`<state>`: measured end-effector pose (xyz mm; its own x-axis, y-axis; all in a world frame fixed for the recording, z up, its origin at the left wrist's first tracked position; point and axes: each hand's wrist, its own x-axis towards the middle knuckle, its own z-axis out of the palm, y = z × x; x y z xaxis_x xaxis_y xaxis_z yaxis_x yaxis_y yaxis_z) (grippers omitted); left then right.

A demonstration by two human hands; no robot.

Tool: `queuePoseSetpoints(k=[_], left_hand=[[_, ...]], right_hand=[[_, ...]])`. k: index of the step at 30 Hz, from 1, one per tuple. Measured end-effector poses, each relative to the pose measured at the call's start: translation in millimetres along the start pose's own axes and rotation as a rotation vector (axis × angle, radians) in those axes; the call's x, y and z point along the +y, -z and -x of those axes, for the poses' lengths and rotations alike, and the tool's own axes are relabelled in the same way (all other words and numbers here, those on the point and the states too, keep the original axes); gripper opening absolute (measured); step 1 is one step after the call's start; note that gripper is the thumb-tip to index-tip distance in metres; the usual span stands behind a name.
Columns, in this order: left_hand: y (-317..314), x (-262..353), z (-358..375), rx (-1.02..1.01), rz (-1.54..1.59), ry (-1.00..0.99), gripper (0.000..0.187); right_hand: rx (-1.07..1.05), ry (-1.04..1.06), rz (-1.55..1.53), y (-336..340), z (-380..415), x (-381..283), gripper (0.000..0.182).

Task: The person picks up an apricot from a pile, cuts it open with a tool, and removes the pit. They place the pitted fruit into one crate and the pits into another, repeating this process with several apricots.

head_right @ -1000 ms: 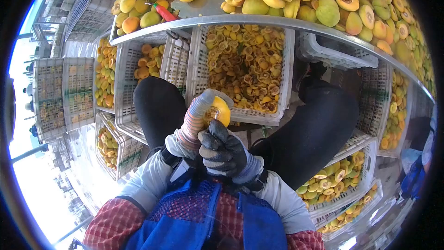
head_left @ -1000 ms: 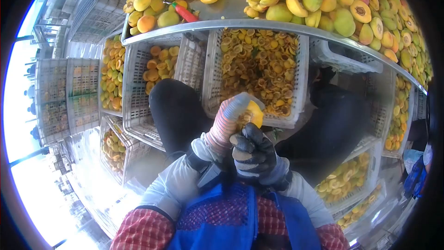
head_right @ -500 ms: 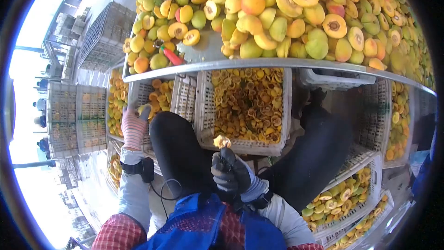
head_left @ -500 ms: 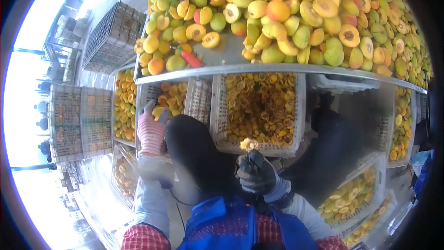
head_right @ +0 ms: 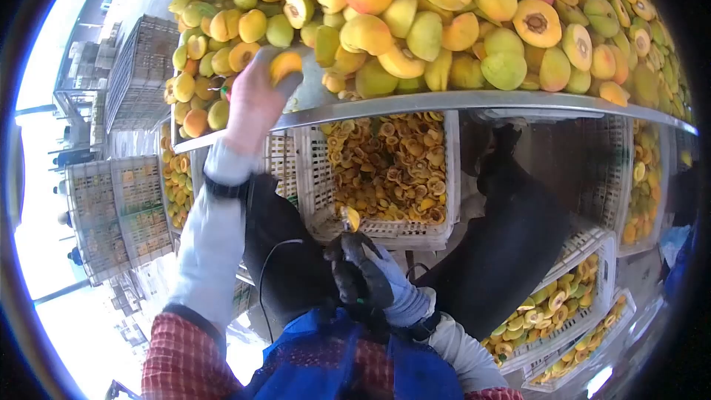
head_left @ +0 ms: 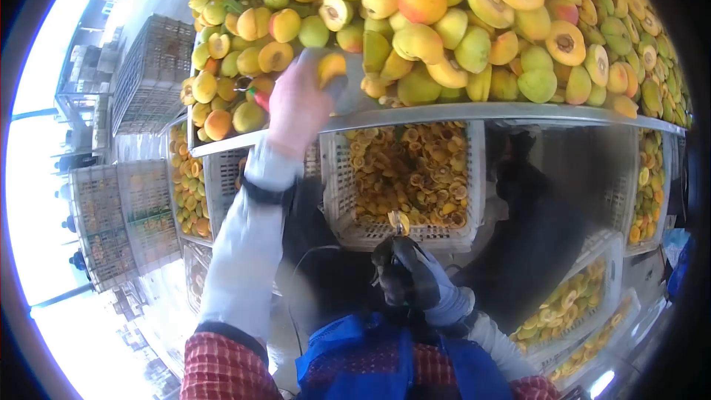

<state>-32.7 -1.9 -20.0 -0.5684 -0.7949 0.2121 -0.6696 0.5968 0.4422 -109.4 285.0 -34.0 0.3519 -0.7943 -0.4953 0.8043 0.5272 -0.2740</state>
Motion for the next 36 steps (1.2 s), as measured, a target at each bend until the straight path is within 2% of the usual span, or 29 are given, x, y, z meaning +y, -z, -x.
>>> queuePoseSetpoints(k=[1, 2, 3, 4, 5, 7, 8, 11, 13, 15, 16, 19, 22, 25, 28, 30, 32, 33, 36], left_hand=[[11.6, 32.9, 23.6, -0.014, 0.089, 0.090, 0.039], [17.6, 54.4, 48.5, -0.086, 0.229, 0.123, 0.038], [16.3, 64.2, 77.6, -0.198, 0.409, 0.250, 0.037], [5.2, 76.3, 105.6, -0.159, 0.941, 0.447, 0.032], [3.7, 80.8, 124.3, -0.174, 0.847, 0.428, 0.027], [-1.4, 79.9, 148.8, -0.072, 1.000, 0.613, 0.030], [-3.8, 79.6, 158.0, -0.029, 1.000, 0.644, 0.033], [-7.4, 86.6, 181.4, 0.051, 1.034, 0.720, 0.040], [-6.7, 96.6, 188.7, 0.047, 1.115, 0.730, 0.043], [-2.7, 102.6, 193.2, 0.081, 1.078, 0.711, 0.045], [-4.2, 104.4, 196.8, 0.101, 1.089, 0.714, 0.045], [-5.9, 106.8, 206.6, 0.145, 1.035, 0.691, 0.048], [-3.2, 114.4, 213.0, 0.187, 1.062, 0.701, 0.048], [-4.4, 118.2, 217.0, 0.245, 1.043, 0.671, 0.049], [-5.5, 111.1, 220.6, 0.175, 1.004, 0.613, 0.047], [-0.2, 113.6, 217.9, 0.102, 1.032, 0.639, 0.044], [4.9, 115.1, 211.5, 0.044, 1.083, 0.600, 0.039], [6.9, 113.3, 208.7, -0.025, 1.055, 0.574, 0.041], [14.9, 103.7, 197.6, -0.197, 0.901, 0.430, 0.046]], right_hand=[[-0.060, 0.028, -0.030, -6.8, 4.3, -9.6, 0.041], [-0.122, 0.050, -0.058, -14.6, 9.2, -19.2, 0.041], [-0.187, 0.070, -0.084, -18.8, 10.4, -23.9, 0.043], [-0.112, 0.008, -0.083, -7.4, -3.2, -12.8, 0.044], [-0.058, 0.089, -0.047, -1.3, -8.1, -3.3, 0.043], [0.046, 0.252, 0.031, 7.0, -14.1, 13.9, 0.042], [0.071, 0.327, 0.024, 14.0, -12.8, 26.4, 0.041], [0.239, 0.353, 0.057, 7.3, -13.4, 43.7, 0.038], [0.250, 0.577, 0.631, 6.7, -12.5, 44.8, 0.043], [0.345, 0.670, 1.145, 5.0, -5.0, 42.5, 0.043], [0.408, 0.932, 1.314, 4.7, -9.3, 50.4, 0.043], [0.314, 0.725, 1.014, -4.6, -0.6, 45.4, 0.044], [0.355, 0.887, 1.105, -8.0, 1.0, 50.9, 0.043], [0.412, 0.861, 1.141, -4.8, 2.1, 61.8, 0.040], [0.300, 0.660, 0.971, 0.2, 5.9, 61.6, 0.039], [0.285, 0.569, 1.027, 14.5, 4.1, 75.7, 0.035], [0.219, 0.489, 0.773, 24.7, 3.3, 87.3, 0.031], [0.161, 0.447, 0.492, 19.5, 5.5, 85.5, 0.028], [0.132, 0.338, 0.027, -3.5, 12.3, 74.8, 0.026]])
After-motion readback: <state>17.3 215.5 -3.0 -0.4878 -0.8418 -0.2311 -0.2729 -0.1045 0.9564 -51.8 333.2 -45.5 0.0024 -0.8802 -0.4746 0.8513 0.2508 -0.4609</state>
